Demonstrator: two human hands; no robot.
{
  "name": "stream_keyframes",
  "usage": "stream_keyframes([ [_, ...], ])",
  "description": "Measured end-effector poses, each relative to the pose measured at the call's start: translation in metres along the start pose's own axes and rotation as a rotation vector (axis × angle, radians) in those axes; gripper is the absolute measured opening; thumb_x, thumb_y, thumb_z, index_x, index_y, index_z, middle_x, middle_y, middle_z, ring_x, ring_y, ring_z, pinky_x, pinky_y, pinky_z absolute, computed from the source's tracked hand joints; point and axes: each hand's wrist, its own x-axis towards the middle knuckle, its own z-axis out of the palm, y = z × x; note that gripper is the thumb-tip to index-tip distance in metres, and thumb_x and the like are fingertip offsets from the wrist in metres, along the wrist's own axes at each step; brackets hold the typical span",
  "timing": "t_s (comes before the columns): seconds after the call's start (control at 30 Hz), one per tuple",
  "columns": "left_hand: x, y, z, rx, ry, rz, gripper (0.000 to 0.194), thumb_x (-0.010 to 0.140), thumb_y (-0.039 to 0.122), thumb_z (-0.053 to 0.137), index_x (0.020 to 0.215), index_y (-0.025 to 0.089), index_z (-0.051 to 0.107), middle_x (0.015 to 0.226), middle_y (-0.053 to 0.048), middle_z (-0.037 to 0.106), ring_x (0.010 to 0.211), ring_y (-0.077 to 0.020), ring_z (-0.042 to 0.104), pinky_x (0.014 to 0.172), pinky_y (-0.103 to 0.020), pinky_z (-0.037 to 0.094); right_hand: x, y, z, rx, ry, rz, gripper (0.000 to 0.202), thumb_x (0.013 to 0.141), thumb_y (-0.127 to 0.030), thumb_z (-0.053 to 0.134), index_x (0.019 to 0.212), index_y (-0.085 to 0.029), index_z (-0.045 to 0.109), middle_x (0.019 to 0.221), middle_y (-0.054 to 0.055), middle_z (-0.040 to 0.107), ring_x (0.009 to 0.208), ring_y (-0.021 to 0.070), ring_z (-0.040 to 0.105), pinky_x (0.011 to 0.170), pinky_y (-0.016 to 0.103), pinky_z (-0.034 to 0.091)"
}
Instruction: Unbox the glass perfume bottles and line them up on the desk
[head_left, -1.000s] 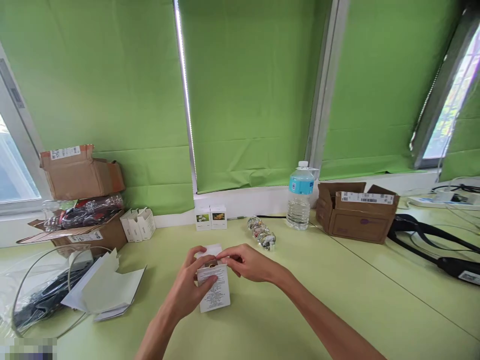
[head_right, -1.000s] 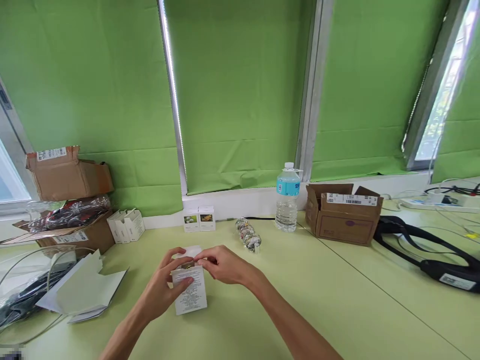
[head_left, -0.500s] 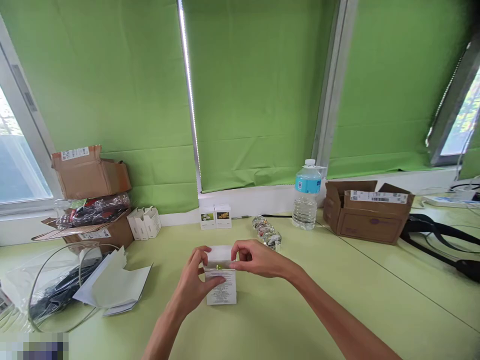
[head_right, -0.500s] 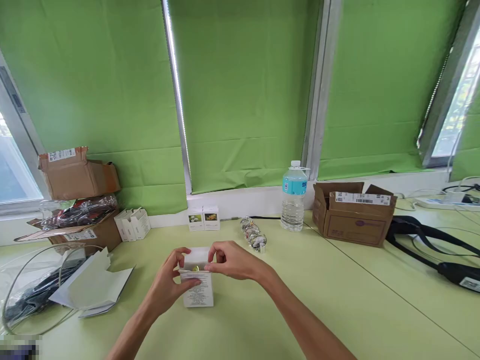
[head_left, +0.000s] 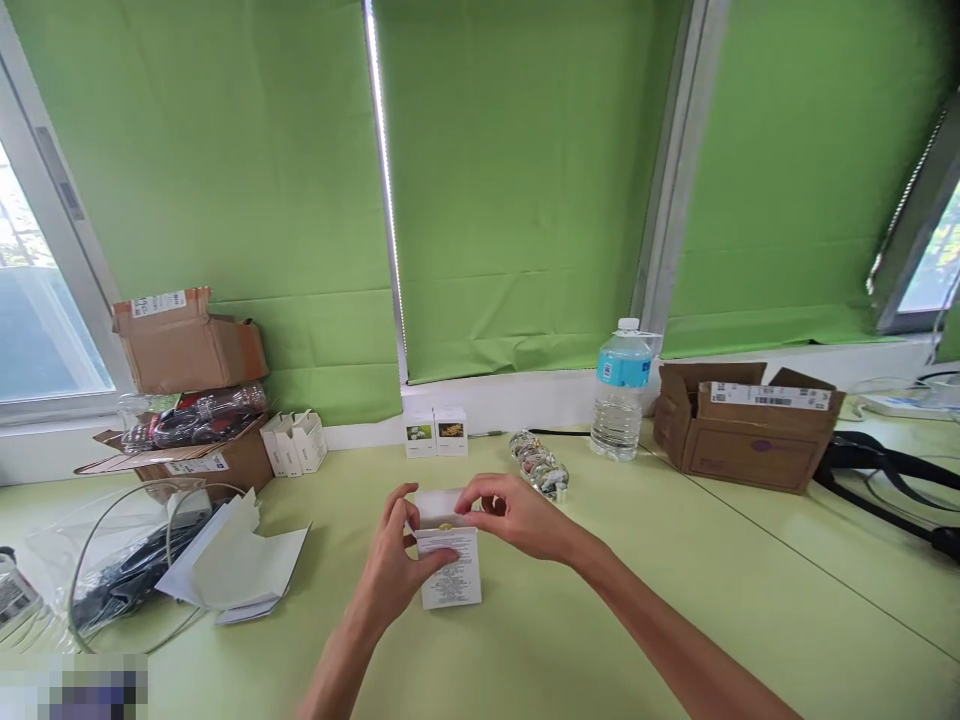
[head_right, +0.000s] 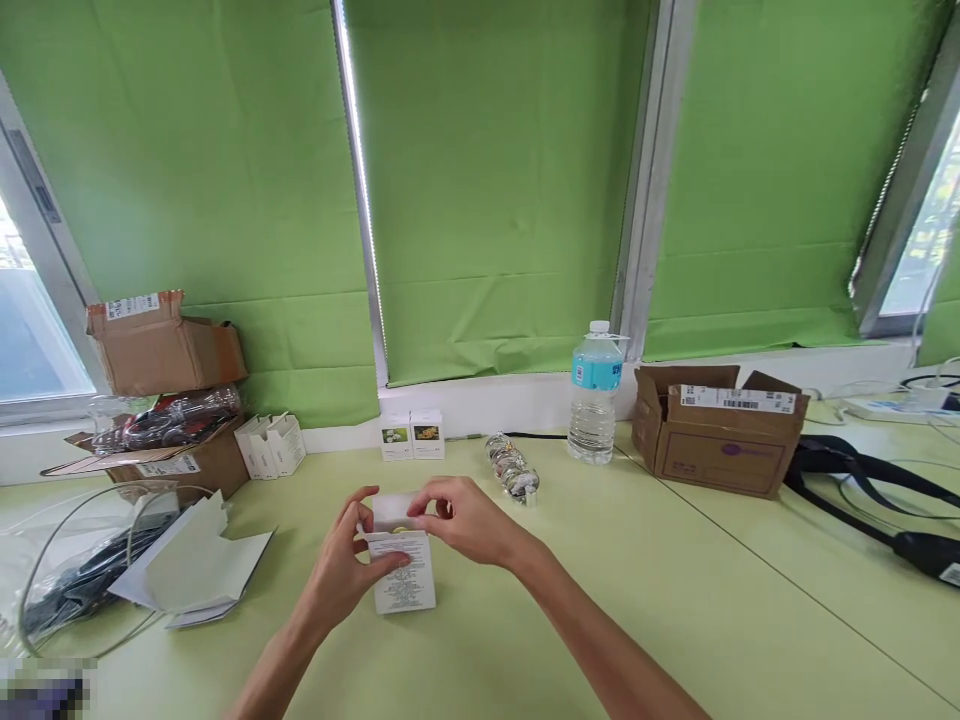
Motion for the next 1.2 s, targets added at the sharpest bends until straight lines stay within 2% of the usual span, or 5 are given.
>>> stream_keyframes([
  [0.27, -0.003, -0.001, 0.016, -0.02, 0.096, -0.052, 0.056, 0.062, 0.03, 0.076, 0.107, 0.024, 0.043, 0.129, -0.008, 0.048, 0.094, -0.0189, 0.062, 0.075, -0.034, 0.056, 0.001, 0.003, 0.002, -0.017, -0.038, 0.188, 0.042, 0.086, -0.047, 0.048, 0.072, -0.015, 0.071, 0.06, 0.0, 0.059, 0.054, 0.0103, 0.042, 0.049, 0.024, 0.028],
  [0.43, -0.004, -0.002, 0.016, -0.284, -0.013, -0.228, 0.097, 0.064, 0.025, 0.075, 0.138, 0.029, 0.012, 0.115, -0.007, 0.06, 0.078, -0.0173, 0.067, 0.071, -0.033, 0.054, -0.002, -0.007, 0.001, -0.107, -0.045, 0.178, 0.022, 0.073, -0.038, 0.065, 0.082, -0.02, 0.073, 0.073, 0.0, 0.067, 0.064, 0.0124, 0.053, 0.055, 0.022, 0.034],
  [0.6, -0.005, -0.009, 0.013, -0.082, -0.384, -0.242, 0.054, 0.06, 0.013, 0.07, 0.112, 0.019, 0.057, 0.095, -0.001, 0.069, 0.086, -0.0195, 0.062, 0.072, -0.026, 0.047, -0.01, -0.02, 0.003, -0.282, -0.036, 0.173, 0.019, 0.073, -0.034, 0.063, 0.087, -0.023, 0.071, 0.083, 0.0, 0.07, 0.076, 0.0151, 0.058, 0.063, 0.024, 0.035],
  [0.8, -0.009, -0.01, 0.016, 0.353, -0.207, -0.12, 0.033, 0.075, 0.018, 0.058, 0.107, 0.023, 0.058, 0.1, -0.003, 0.068, 0.088, -0.0193, 0.061, 0.072, -0.025, 0.044, -0.01, -0.024, 0.02, -0.618, 0.062, 0.175, 0.021, 0.083, -0.029, 0.051, 0.074, -0.021, 0.069, 0.079, 0.005, 0.07, 0.083, 0.0205, 0.059, 0.063, 0.027, 0.031],
  [1.2, -0.018, -0.014, 0.028, 0.872, -0.127, 0.015, 0.045, 0.077, 0.006, 0.048, 0.118, 0.022, 0.051, 0.116, -0.005, 0.064, 0.104, -0.0205, 0.057, 0.072, -0.028, 0.047, 0.0, 0.008, 0.048, -0.534, 0.061, 0.428, 0.011, 0.074, -0.022, 0.058, 0.071, -0.022, 0.069, 0.077, 0.008, 0.071, 0.069, 0.0196, 0.063, 0.051, 0.025, 0.025],
])
